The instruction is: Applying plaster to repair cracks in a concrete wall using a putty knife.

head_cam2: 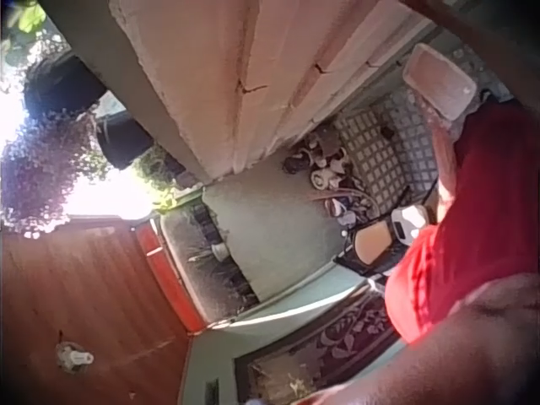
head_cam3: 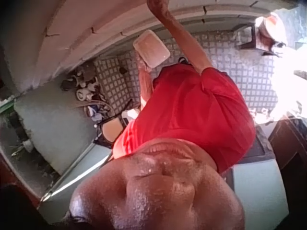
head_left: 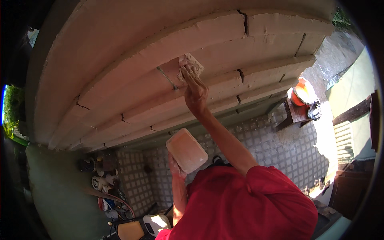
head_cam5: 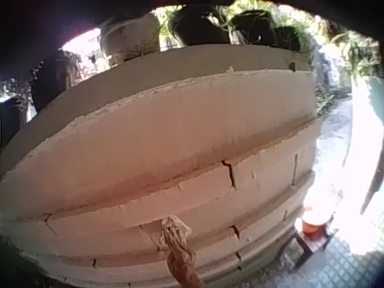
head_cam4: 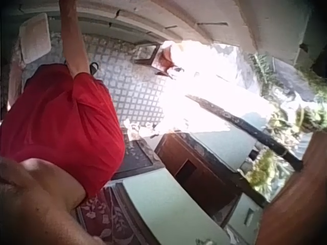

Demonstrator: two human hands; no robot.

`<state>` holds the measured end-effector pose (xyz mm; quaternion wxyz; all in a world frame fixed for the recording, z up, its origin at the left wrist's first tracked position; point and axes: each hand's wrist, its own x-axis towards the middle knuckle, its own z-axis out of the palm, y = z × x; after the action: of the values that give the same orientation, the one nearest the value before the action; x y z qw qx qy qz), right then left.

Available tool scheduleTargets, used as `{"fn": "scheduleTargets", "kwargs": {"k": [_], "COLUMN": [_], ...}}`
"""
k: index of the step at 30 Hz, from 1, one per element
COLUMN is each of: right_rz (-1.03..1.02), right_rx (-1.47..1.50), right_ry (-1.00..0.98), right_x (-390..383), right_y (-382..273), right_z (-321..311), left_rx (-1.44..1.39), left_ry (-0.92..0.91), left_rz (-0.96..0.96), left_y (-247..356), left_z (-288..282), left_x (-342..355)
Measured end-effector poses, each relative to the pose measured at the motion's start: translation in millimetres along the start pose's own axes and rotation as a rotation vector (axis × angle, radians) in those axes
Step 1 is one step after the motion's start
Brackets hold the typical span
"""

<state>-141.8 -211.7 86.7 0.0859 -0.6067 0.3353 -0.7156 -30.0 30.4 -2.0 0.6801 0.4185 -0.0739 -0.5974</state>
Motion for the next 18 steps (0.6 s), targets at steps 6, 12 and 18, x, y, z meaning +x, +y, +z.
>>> {"fn": "scheduleTargets", "kwargs": {"k": [6, 12, 18], "right_rz": [-0.081, 0.234, 0.205], "right_rx": [0.132, -0.251, -0.244], "right_ry": [-0.088, 0.549, 0.471], "right_x": [-24.1, 29.2, 31.0], "right_y": [-9.7, 74.1, 65.0], "right_z": [-8.7, -126.7, -79.8], "left_rx": [0.064, 0.041, 0.018], "left_ry": [-0.008, -0.044, -0.005], "left_rz": [-0.044, -0.056, -0.051], "left_y": [14.9, 14.1, 15.1], "left_z": [-2.7, -9.3, -6.6], "left_x": [10.8, 22.3, 14.1]}}
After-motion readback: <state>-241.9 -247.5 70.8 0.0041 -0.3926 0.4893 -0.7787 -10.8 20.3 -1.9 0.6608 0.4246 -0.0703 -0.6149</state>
